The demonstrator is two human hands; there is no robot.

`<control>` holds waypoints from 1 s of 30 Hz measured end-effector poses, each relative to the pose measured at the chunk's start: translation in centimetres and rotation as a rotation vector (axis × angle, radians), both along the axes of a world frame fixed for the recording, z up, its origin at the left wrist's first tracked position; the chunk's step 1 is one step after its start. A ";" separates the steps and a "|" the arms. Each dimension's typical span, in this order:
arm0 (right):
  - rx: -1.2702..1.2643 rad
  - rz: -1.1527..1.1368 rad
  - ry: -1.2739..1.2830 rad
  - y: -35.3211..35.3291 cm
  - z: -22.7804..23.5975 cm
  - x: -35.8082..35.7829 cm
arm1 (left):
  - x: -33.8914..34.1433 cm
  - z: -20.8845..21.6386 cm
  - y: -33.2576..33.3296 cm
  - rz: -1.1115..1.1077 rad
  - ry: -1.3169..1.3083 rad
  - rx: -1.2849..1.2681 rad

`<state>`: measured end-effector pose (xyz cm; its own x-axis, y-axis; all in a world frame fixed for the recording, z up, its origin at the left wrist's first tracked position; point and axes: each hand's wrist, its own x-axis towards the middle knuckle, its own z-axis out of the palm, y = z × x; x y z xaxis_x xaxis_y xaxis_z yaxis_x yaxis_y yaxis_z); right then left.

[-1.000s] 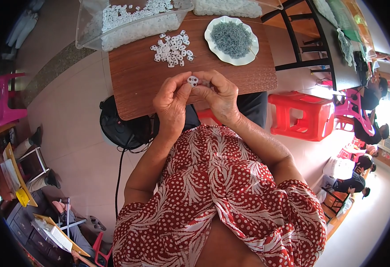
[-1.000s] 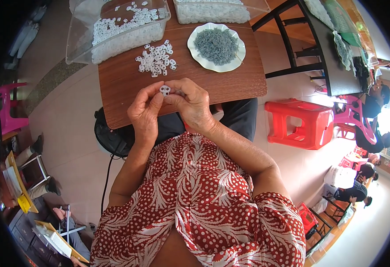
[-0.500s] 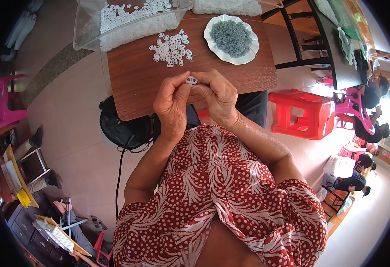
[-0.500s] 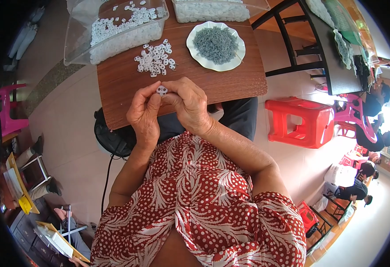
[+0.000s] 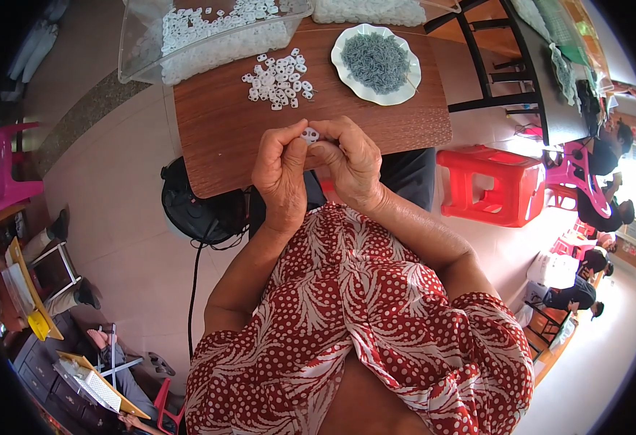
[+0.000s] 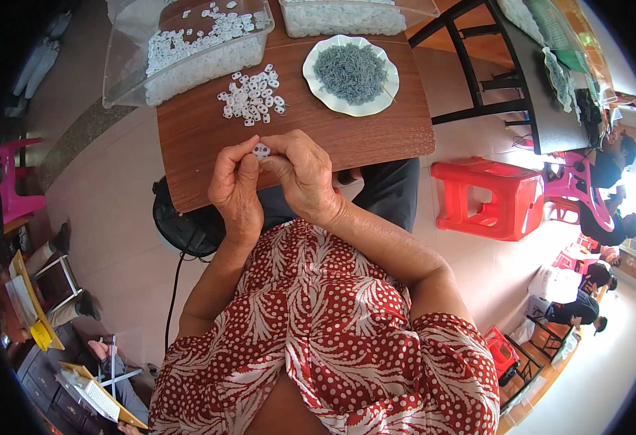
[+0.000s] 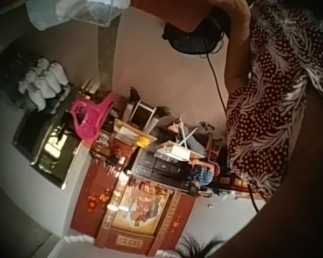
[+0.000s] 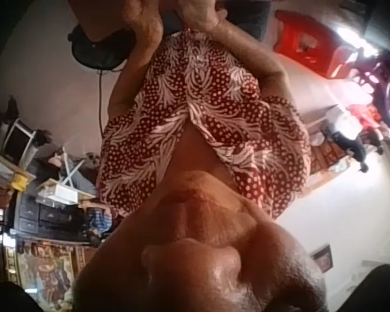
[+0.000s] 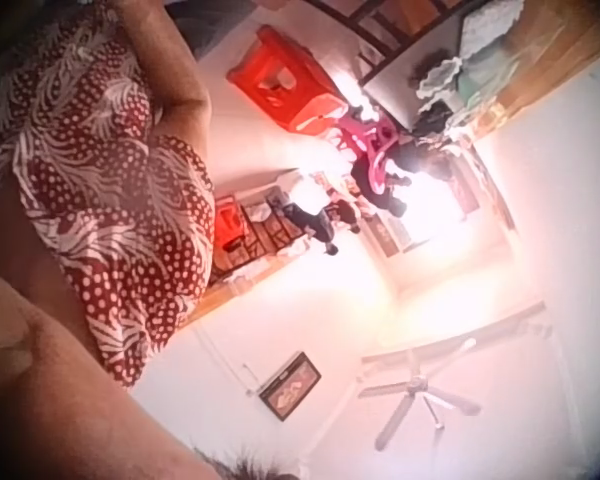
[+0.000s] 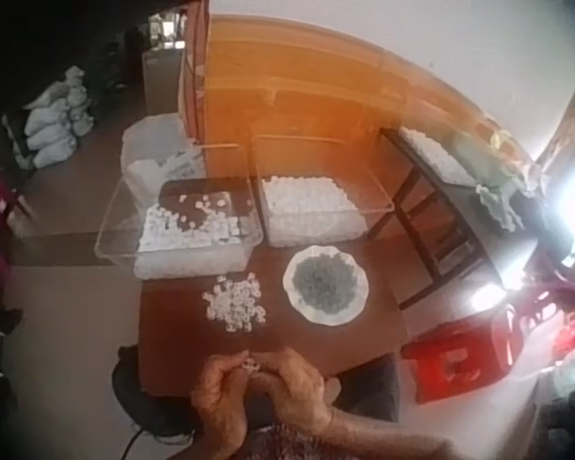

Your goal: Assembling small white plastic housings by inserting grey components into them at a production table.

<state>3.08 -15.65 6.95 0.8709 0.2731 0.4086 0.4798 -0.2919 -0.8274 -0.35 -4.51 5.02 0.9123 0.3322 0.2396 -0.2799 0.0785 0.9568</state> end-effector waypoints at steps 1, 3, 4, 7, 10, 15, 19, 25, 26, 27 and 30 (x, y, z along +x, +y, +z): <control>0.008 -0.003 -0.002 0.0 0.0 -0.1 | 0.0 0.0 0.0 0.000 -0.009 0.022; 0.019 -0.005 0.011 0.1 0.0 -0.2 | 0.0 0.2 -0.2 0.018 -0.010 0.002; 0.030 -0.006 0.025 0.2 0.0 -0.3 | 0.0 0.3 -0.3 0.036 -0.011 -0.018; 0.019 -0.017 0.021 0.2 -0.1 -0.4 | -0.1 0.2 -0.3 0.048 -0.015 0.017; 0.031 -0.009 0.019 0.2 -0.1 -0.3 | -0.1 0.4 -0.4 0.065 -0.034 0.025; 0.022 -0.007 -0.004 0.4 -0.2 -0.2 | -0.1 0.5 -0.4 0.054 -0.031 0.006; -0.005 0.011 -0.067 0.3 0.0 0.1 | -0.1 0.4 -0.4 0.065 -0.024 0.018; -0.039 0.027 -0.168 0.3 0.0 0.3 | -0.1 0.3 -0.8 0.107 -0.041 0.018; -0.039 0.028 -0.169 0.3 0.1 0.4 | 0.0 0.3 -0.9 0.108 -0.041 0.019; -0.055 0.042 -0.199 0.2 0.2 0.5 | 0.0 0.2 -1.0 0.130 -0.045 0.018; -0.070 0.047 -0.237 0.3 0.3 0.5 | 0.0 0.7 -1.2 0.151 -0.049 0.025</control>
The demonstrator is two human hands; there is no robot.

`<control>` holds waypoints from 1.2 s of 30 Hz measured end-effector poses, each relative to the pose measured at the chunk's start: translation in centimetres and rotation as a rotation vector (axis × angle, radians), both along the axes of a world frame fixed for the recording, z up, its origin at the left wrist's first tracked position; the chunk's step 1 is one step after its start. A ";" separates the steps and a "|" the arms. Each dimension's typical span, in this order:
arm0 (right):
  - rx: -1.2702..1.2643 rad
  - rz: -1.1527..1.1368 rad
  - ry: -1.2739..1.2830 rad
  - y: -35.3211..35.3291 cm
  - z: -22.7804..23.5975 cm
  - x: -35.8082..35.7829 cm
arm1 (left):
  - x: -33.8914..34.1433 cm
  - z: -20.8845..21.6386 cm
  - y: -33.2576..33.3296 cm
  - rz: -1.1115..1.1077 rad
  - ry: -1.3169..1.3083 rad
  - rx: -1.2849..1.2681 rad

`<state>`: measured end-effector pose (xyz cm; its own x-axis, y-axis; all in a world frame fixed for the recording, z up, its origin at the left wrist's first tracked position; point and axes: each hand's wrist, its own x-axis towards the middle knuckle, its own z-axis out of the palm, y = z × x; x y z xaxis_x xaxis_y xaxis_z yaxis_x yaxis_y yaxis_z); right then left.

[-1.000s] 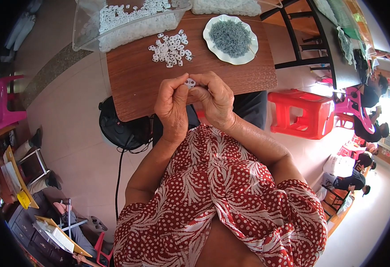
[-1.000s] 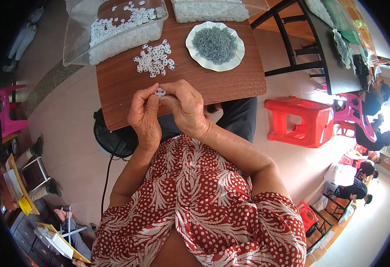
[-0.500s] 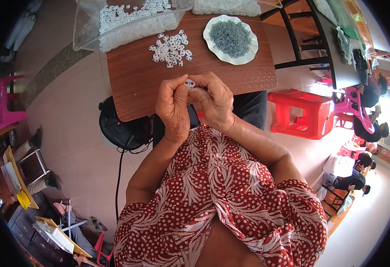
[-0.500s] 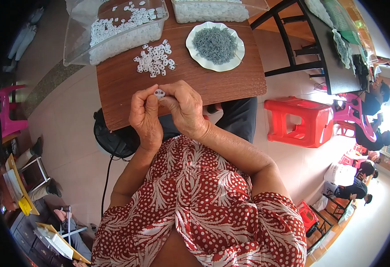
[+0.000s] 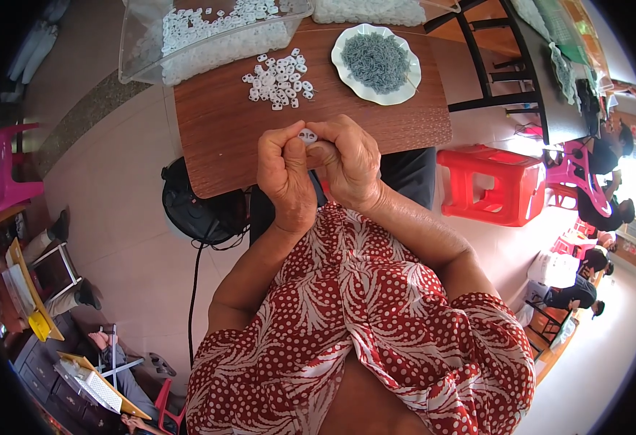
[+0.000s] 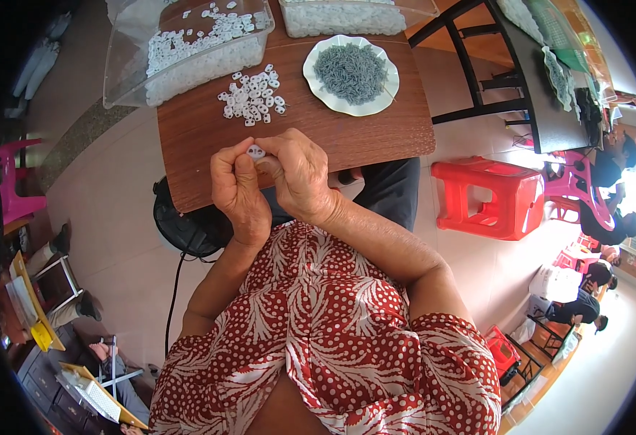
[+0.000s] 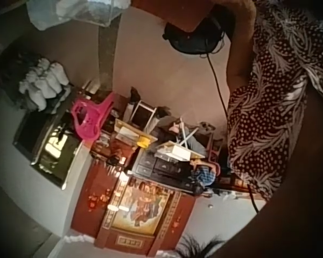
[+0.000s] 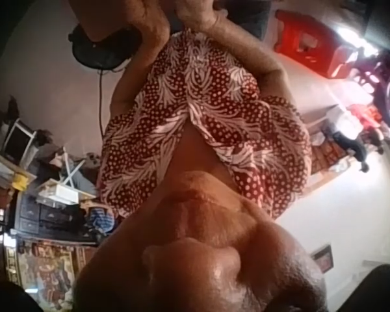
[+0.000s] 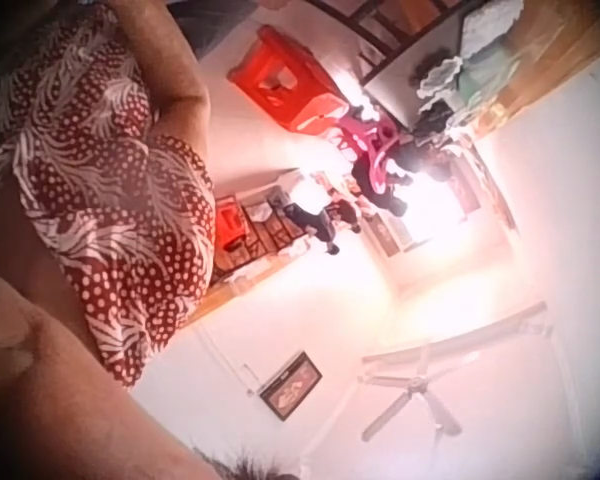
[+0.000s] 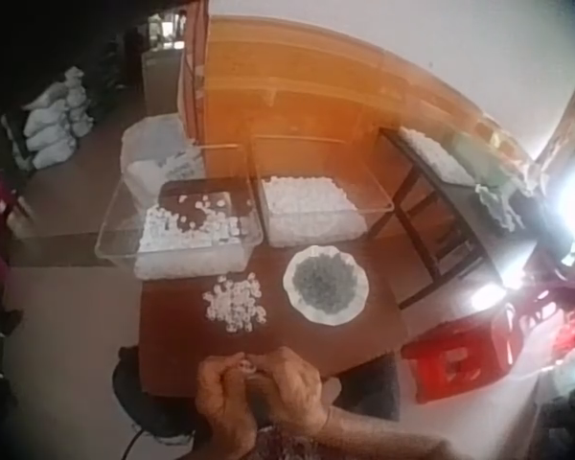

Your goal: Assembling small white plastic housings by inserting grey components into them at a production table.

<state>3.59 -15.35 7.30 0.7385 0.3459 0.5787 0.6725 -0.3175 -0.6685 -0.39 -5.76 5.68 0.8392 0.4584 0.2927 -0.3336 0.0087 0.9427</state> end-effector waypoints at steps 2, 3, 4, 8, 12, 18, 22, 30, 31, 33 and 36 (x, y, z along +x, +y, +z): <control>0.003 -0.005 -0.009 0.1 0.0 0.0 | 0.0 0.1 0.0 0.004 0.000 0.008; 0.004 -0.004 -0.016 0.1 -0.2 -0.1 | -0.1 -0.2 0.0 0.021 0.007 0.024; 0.005 -0.004 -0.023 0.1 -0.3 0.0 | 0.0 -0.3 0.0 0.036 0.014 0.040; -0.003 -0.007 -0.035 0.1 -0.1 0.0 | 0.0 0.0 0.0 0.029 0.013 0.065; 0.026 0.001 -0.002 0.1 0.1 0.4 | 0.4 0.5 0.5 -0.032 0.028 0.022; 0.076 -0.040 0.269 0.1 -0.3 -0.2 | 0.5 0.2 1.4 -0.080 0.062 0.070; 0.321 -0.096 0.800 0.3 -1.2 -0.5 | 0.1 -1.6 1.9 -0.132 0.236 0.118; 0.097 -0.319 0.479 -2.7 0.8 10.2 | 0.9 -5.1 3.5 -0.047 0.346 0.122; -0.119 -0.372 0.321 -3.0 2.7 12.8 | 0.8 -5.5 4.1 -0.034 0.378 0.123; 0.080 -0.367 0.190 -4.3 3.2 18.6 | 1.9 -6.1 4.8 -0.026 0.440 0.134; -0.202 -0.445 -0.135 -5.9 3.9 24.4 | 3.1 -6.8 5.5 -0.033 0.500 0.024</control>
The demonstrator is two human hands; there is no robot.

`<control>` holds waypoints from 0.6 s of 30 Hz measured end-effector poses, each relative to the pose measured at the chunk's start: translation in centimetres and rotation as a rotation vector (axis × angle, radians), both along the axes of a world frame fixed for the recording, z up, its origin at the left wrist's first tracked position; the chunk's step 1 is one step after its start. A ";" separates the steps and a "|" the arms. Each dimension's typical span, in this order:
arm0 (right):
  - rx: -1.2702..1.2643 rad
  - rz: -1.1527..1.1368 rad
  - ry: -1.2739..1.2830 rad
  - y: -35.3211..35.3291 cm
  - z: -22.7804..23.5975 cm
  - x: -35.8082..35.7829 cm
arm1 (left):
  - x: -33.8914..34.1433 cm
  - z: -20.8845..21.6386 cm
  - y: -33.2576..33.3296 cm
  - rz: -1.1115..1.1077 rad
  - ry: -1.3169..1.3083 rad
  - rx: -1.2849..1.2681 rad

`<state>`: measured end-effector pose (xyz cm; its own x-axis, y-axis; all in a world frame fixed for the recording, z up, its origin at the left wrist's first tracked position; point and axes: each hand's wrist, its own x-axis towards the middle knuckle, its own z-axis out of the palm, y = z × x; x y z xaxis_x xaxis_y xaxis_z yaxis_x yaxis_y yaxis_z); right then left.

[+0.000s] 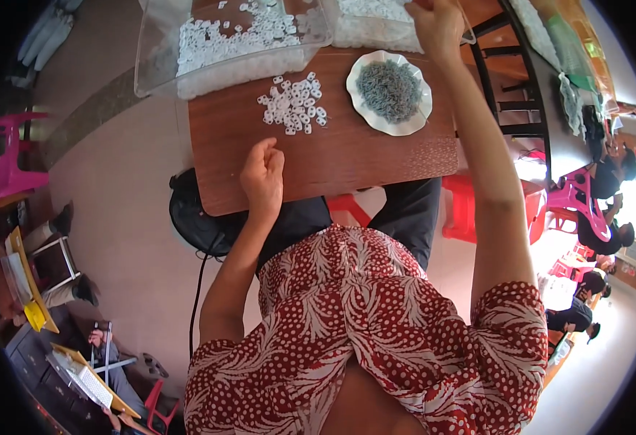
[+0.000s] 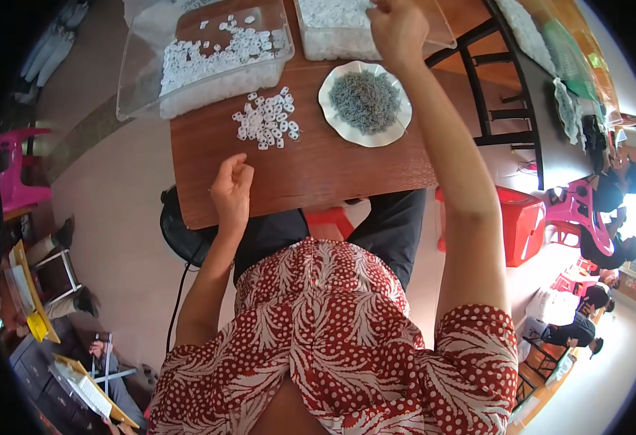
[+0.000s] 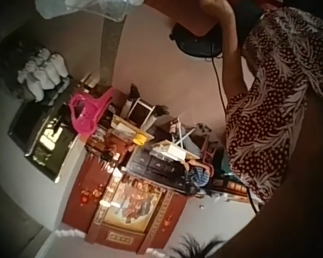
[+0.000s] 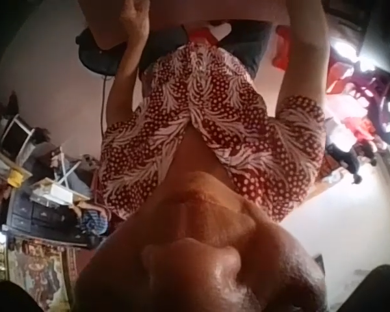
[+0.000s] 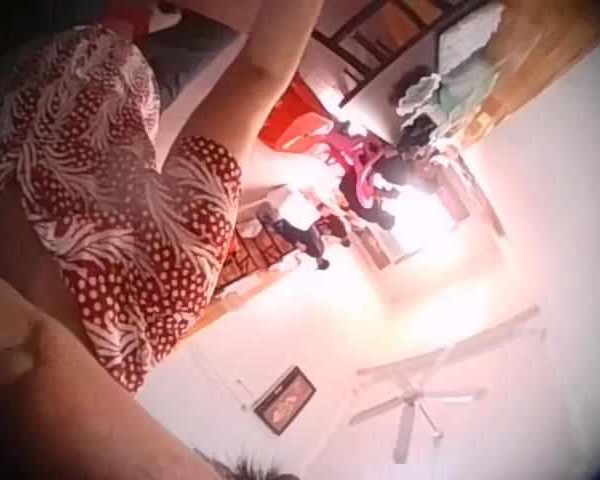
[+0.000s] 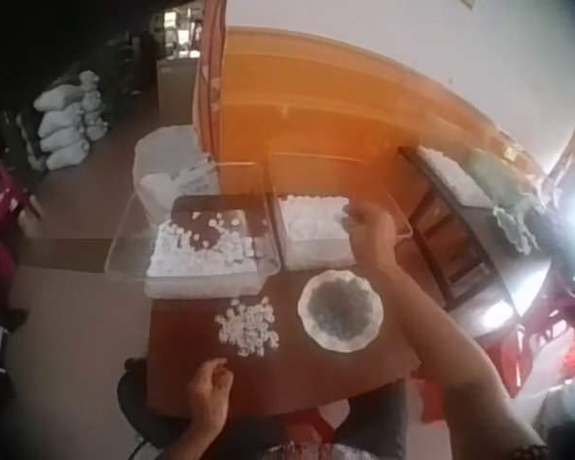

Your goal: Assembling small white plastic housings by inserting grey components into them at a production table.

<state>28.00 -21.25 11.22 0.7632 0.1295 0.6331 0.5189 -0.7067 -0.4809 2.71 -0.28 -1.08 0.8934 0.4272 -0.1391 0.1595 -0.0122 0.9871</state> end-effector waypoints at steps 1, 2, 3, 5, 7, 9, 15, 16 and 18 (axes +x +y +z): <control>-0.036 -0.039 -0.025 0.4 0.3 0.3 | 0.2 -0.3 0.3 0.007 0.018 0.000; -0.073 -0.078 -0.052 0.7 0.5 0.3 | 0.6 -0.5 0.6 -0.007 -0.032 0.176; -0.075 -0.073 -0.037 1.1 0.1 -0.4 | 0.9 -0.8 0.7 -0.025 -0.084 0.352; -0.039 0.060 0.106 3.5 0.2 -4.3 | 1.4 -1.8 0.6 -0.021 -0.115 0.471; -0.059 0.193 0.064 3.8 -3.5 -7.3 | 2.0 -2.3 0.1 -0.029 -0.159 0.589; -0.100 0.278 0.098 4.1 -6.5 -10.5 | 2.5 -2.8 -0.4 -0.019 -0.184 0.821; -0.074 0.276 0.378 3.7 -10.5 -15.1 | 3.3 -3.0 -1.3 -0.048 -0.132 1.028; -0.079 0.272 0.382 3.7 -10.8 -15.1 | 3.3 -3.0 -1.3 -0.060 -0.125 1.062; -0.076 0.250 0.400 3.6 -11.0 -15.0 | 3.3 -3.1 -1.4 -0.057 -0.125 1.078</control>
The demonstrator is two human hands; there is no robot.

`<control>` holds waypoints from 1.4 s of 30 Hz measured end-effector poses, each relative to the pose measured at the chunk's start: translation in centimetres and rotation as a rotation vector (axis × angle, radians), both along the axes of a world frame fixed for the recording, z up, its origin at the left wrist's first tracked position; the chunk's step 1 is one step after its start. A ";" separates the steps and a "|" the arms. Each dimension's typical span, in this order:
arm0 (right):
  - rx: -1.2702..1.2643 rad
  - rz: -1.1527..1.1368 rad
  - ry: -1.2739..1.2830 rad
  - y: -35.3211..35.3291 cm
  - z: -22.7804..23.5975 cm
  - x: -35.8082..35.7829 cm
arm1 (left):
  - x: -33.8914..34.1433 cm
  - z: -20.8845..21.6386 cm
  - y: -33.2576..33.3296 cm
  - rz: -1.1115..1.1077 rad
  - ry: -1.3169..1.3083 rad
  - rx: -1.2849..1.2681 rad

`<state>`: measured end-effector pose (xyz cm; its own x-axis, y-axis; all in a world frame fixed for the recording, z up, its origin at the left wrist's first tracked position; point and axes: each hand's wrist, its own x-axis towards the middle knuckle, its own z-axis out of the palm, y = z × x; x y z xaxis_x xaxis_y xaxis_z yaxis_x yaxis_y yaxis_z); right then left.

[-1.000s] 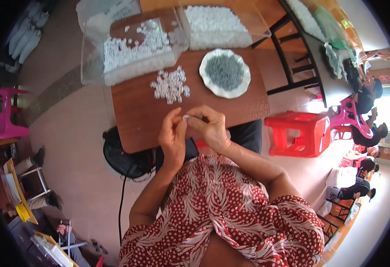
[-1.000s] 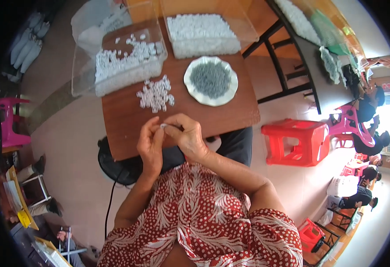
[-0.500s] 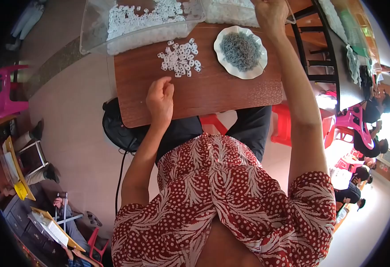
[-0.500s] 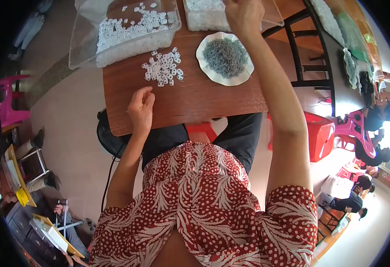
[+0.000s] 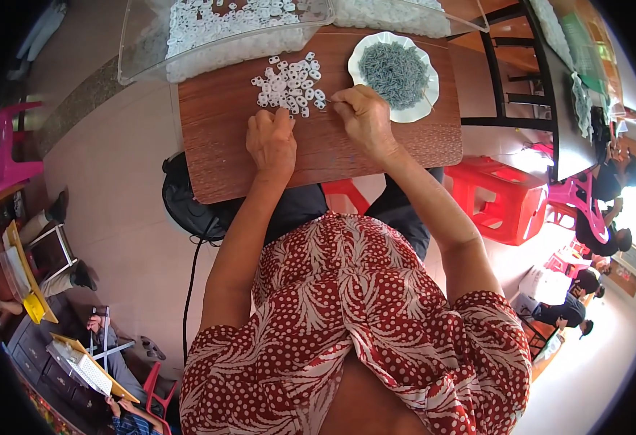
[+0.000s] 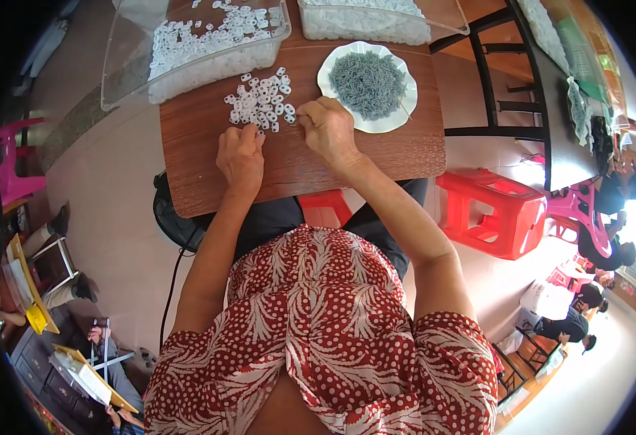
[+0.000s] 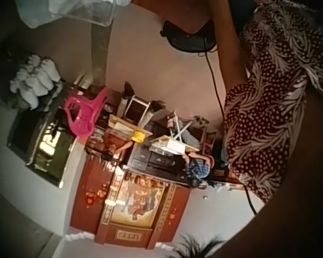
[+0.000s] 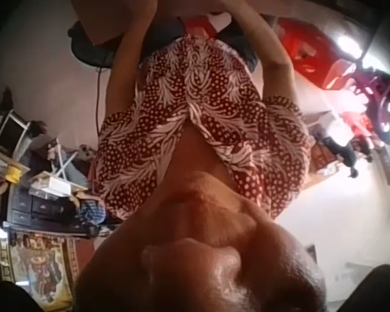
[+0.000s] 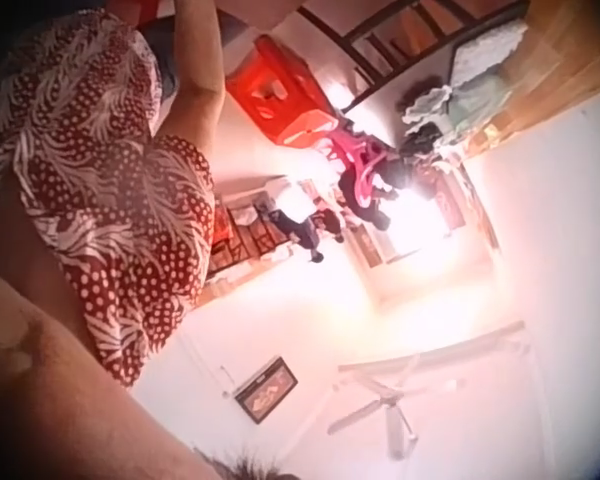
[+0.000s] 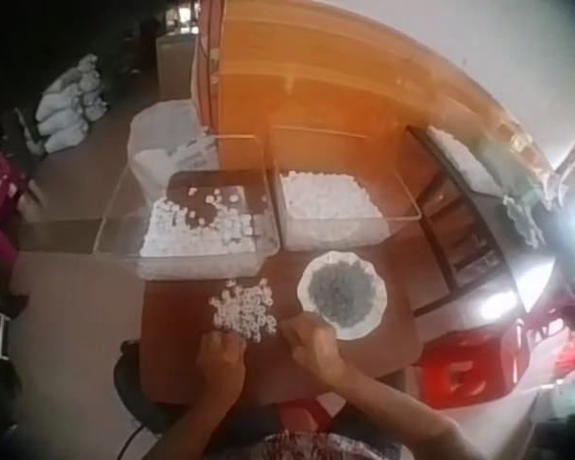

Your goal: Assembling small white plastic housings by inserting grey components into them at a production table.

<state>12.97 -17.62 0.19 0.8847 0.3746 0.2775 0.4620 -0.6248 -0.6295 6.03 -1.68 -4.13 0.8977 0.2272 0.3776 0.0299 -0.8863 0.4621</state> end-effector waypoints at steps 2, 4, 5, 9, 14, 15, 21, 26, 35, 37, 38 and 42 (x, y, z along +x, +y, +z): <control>0.000 -0.020 0.020 0.3 -0.2 -0.1 | -0.1 -0.2 0.1 0.006 0.001 0.019; -0.019 -0.013 -0.032 0.4 -0.9 -0.1 | 0.1 -0.2 0.2 -0.017 0.003 0.053; -0.020 -0.015 -0.032 0.4 -1.5 -0.3 | 0.2 0.0 0.2 -0.018 0.002 0.052; -0.101 0.008 -0.139 0.7 -3.0 -0.9 | 0.1 0.6 0.6 -0.061 0.046 -0.051; -0.189 -0.010 -0.215 1.1 -4.1 -1.2 | -0.8 0.9 0.5 -0.094 0.012 -0.099; -0.223 0.001 -0.207 1.2 -4.2 -1.1 | -1.0 0.8 0.6 -0.095 -0.012 -0.159; -0.263 0.048 -0.186 1.5 -4.1 -0.8 | -2.4 0.9 1.2 -0.049 0.086 -0.758; -0.225 0.045 -0.150 1.5 -3.8 -1.3 | -3.0 2.5 1.5 0.004 0.202 -1.302; 0.251 -0.063 0.519 0.3 0.8 -4.9 | -3.8 6.7 0.4 -0.052 0.253 -1.586; 0.406 -0.047 0.574 0.1 1.5 -5.4 | -3.9 7.6 0.2 -0.117 0.298 -1.720; 0.409 -0.050 0.571 0.0 2.1 -5.7 | -4.0 7.7 0.1 -0.122 0.299 -1.718; 0.553 -0.014 0.702 -0.1 4.7 -6.7 | -4.5 8.2 -0.4 -0.173 0.218 -1.702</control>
<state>6.30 -17.73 4.85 0.9221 0.3355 -0.1926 -0.1491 -0.1511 -0.9772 1.51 -2.07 4.04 0.9509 0.1136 -0.2878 0.1792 0.5560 0.8117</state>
